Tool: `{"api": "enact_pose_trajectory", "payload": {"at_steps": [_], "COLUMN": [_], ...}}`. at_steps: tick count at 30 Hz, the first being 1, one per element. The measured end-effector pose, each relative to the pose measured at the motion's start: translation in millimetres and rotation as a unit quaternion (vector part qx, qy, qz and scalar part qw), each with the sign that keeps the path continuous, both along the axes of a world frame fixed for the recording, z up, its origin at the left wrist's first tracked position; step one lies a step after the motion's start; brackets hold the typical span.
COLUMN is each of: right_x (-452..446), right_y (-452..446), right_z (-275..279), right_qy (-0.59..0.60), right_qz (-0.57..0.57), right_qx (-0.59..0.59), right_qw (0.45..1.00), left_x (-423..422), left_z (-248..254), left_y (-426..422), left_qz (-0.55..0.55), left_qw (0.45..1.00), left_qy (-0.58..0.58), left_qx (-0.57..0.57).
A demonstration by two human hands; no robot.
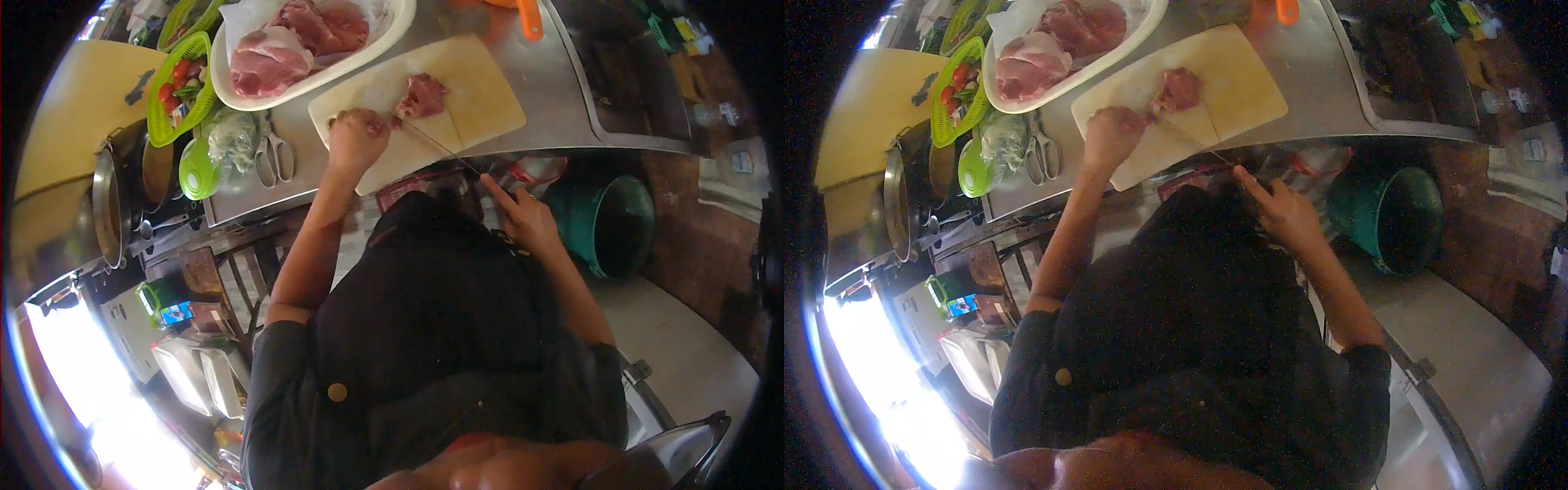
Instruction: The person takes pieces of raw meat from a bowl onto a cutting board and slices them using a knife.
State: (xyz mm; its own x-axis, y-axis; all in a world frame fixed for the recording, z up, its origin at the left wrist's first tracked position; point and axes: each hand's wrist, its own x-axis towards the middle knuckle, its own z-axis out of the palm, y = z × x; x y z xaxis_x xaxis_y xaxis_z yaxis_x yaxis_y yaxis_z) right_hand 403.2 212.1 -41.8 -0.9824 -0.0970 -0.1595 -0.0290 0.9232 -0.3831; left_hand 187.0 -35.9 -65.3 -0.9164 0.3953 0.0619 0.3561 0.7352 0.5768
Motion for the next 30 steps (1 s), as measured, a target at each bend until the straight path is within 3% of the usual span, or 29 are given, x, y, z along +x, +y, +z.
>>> {"api": "enact_pose_trajectory", "payload": {"at_steps": [6,10,12,18,21,24,28,30], "right_x": [-33.2,-40.5,-31.4,10.7,4.0,-1.7,-1.7,-3.0], "right_y": [-24.0,-28.4,-21.5,4.5,0.0,-3.7,-3.5,-2.9], "right_z": [-4.2,-12.2,-4.7,-9.6,-6.0,-3.1,-6.1,-7.4], "right_qy": [-0.033,0.051,-0.008,-0.017,-0.043,-0.055,-0.05,-0.056], "right_qz": [-0.005,0.005,-0.009,-0.009,-0.015,-0.018,-0.023,-0.046], "right_qx": [-0.018,-0.006,-0.032,-0.036,-0.031,-0.036,-0.043,-0.115], "right_qw": [0.999,0.999,0.999,0.999,0.998,0.998,0.998,0.991], "left_x": [2.8,5.9,2.8,-0.6,1.7,9.0,-3.7,-3.6], "left_z": [-16.5,-19.5,-24.8,-10.6,-5.0,14.4,-9.3,-11.5], "left_y": [3.0,-1.3,-7.4,-7.8,-8.6,-5.7,1.1,6.5], "left_qz": [-0.086,-0.049,-0.022,0.002,-0.018,-0.003,-0.054,-0.042], "left_qw": [0.987,0.988,0.987,0.995,0.991,0.99,0.99,0.993], "left_qy": [0.129,0.142,0.159,0.099,0.132,0.131,0.125,0.096], "left_qx": [0.044,0.042,0.031,-0.014,-0.02,0.051,0.037,0.055]}}
